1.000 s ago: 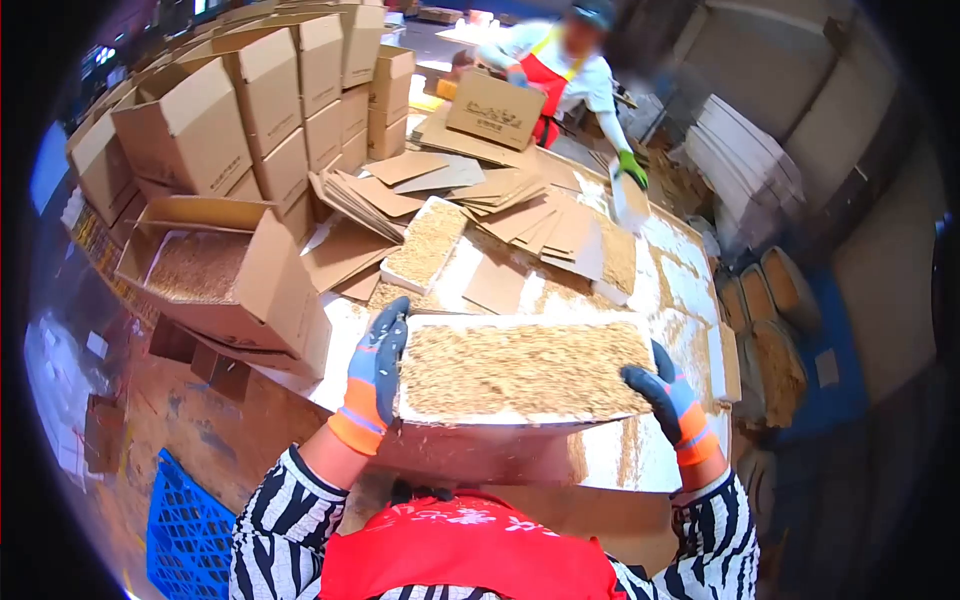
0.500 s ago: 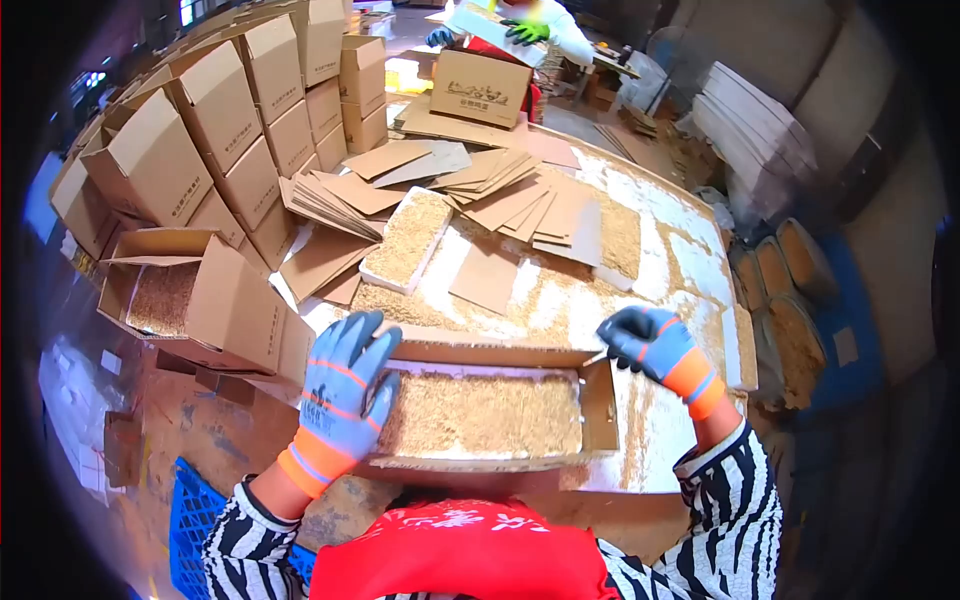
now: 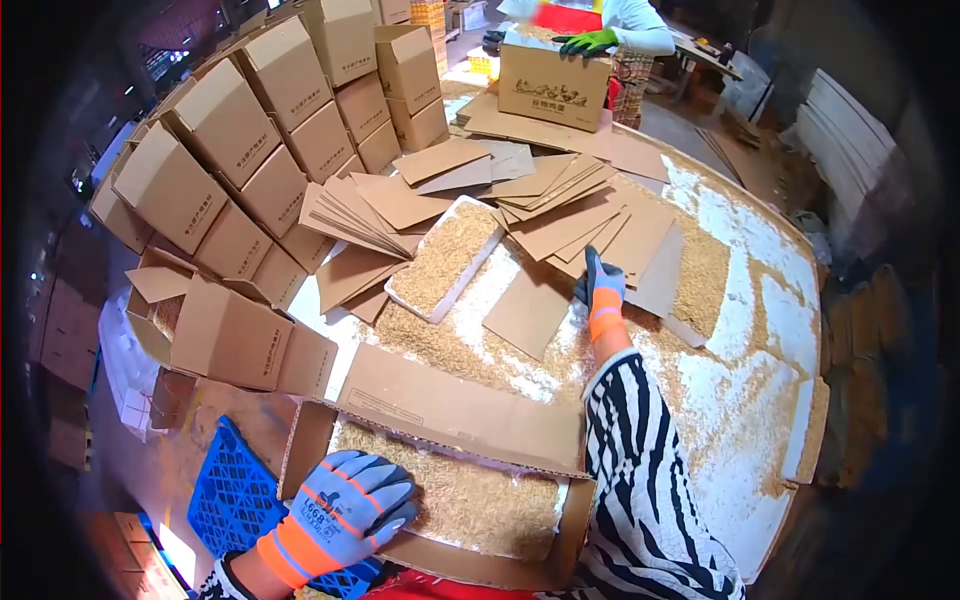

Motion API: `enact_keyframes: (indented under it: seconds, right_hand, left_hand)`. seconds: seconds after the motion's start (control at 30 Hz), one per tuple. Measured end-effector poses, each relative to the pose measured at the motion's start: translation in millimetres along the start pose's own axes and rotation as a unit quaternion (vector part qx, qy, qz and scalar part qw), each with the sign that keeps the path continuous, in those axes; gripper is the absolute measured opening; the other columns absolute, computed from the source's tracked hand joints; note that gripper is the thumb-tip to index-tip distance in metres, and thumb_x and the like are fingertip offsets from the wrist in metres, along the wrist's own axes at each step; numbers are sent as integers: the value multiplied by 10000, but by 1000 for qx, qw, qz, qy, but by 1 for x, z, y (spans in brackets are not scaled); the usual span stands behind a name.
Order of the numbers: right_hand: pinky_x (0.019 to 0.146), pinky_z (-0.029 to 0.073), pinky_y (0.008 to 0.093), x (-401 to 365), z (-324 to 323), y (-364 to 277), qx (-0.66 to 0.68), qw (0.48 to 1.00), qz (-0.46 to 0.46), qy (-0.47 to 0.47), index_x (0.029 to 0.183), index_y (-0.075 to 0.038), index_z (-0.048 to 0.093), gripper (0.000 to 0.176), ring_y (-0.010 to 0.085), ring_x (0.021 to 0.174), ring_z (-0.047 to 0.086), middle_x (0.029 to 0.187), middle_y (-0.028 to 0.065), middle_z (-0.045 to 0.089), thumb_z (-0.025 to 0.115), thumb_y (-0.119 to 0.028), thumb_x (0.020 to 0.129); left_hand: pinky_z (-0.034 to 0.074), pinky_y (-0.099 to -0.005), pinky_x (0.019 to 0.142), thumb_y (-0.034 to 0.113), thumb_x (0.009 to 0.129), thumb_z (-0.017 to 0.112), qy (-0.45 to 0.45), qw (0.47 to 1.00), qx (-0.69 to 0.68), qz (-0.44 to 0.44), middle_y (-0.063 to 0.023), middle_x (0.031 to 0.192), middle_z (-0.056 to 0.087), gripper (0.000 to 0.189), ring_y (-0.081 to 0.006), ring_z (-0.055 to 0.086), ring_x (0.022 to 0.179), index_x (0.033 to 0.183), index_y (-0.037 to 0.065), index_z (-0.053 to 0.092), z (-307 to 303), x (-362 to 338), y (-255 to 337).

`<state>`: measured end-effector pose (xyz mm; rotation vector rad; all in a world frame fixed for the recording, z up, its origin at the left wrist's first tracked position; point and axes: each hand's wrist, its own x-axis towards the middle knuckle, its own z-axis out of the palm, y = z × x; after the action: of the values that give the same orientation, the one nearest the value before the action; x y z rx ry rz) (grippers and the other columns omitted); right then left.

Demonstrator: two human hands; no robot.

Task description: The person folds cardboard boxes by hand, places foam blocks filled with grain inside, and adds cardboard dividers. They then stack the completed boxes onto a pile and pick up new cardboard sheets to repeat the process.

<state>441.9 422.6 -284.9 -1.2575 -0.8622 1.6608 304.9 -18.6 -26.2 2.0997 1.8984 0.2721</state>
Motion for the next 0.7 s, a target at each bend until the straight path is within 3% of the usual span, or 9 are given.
enact_keyframes:
  seconds: [0.07,0.23,0.37,0.47,0.53,0.6,0.63,0.67,0.7]
  right_hand:
    - [360,450,324,12,30,-6,-99,990,43,95,757,-37,567,468,242,418,530,648,101,560,823,-424,696]
    - [913,469,436,12,32,30,-334,917,-9,216,1203,-96,500,704,334,1086,572,1230,183,547,830,-404,663]
    - [796,488,434,24,16,44,-319,928,-80,176,1007,-122,579,379,352,913,608,977,158,634,742,-312,723]
    - [719,490,429,56,1,26,-379,919,-105,-31,798,-147,669,126,349,785,623,842,137,659,650,-268,768]
    - [725,493,443,29,-24,-8,-729,595,-319,-109,841,-59,660,150,362,856,634,859,180,661,612,-181,769]
    - [867,485,415,34,-83,-14,-621,699,-309,-173,983,-29,635,259,355,966,615,1009,201,653,636,-122,741]
    - [945,443,381,41,-116,-5,-252,914,-128,-290,1110,-21,583,303,305,1069,571,1148,170,601,576,-128,826]
    - [1023,402,347,51,-149,5,178,940,77,-279,1238,-13,531,348,255,1172,527,1288,140,550,517,-133,912]
    - [1021,401,346,18,-169,-14,215,949,58,-224,1237,-9,531,346,252,1169,527,1282,138,552,514,-137,916]
  left_hand:
    - [466,-413,859,220,766,685,-25,998,-26,-46,-91,1061,648,282,-295,602,970,1026,111,666,4,3,3]
    - [480,-398,843,246,801,666,-40,995,-61,-73,-93,1051,668,261,-290,624,945,1039,143,690,12,4,-7]
    - [481,-391,853,294,815,660,-37,996,-18,-79,-69,1029,672,264,-280,625,947,1027,139,687,24,-1,-5]
    - [479,-395,849,354,835,629,1,998,-21,-53,-70,1036,647,308,-280,609,928,1025,115,663,35,-11,-10]
    - [478,-397,842,348,841,608,6,998,-24,-57,-82,1014,631,312,-302,593,933,1017,94,650,49,-16,-15]
    - [465,-397,865,368,849,586,-6,997,-29,-66,-88,1036,622,339,-304,580,959,1034,90,647,50,-20,-15]
    - [459,-400,874,379,857,572,-3,997,-25,-67,-86,1033,624,344,-297,579,968,1033,94,649,49,-23,-14]
    - [461,-399,871,386,862,565,-3,997,-18,-78,-84,1041,626,352,-290,578,973,1035,91,648,50,-24,-13]
    - [453,-401,891,386,864,567,-14,997,-17,-78,-84,1049,627,358,-290,576,982,1046,87,643,49,-24,-10]
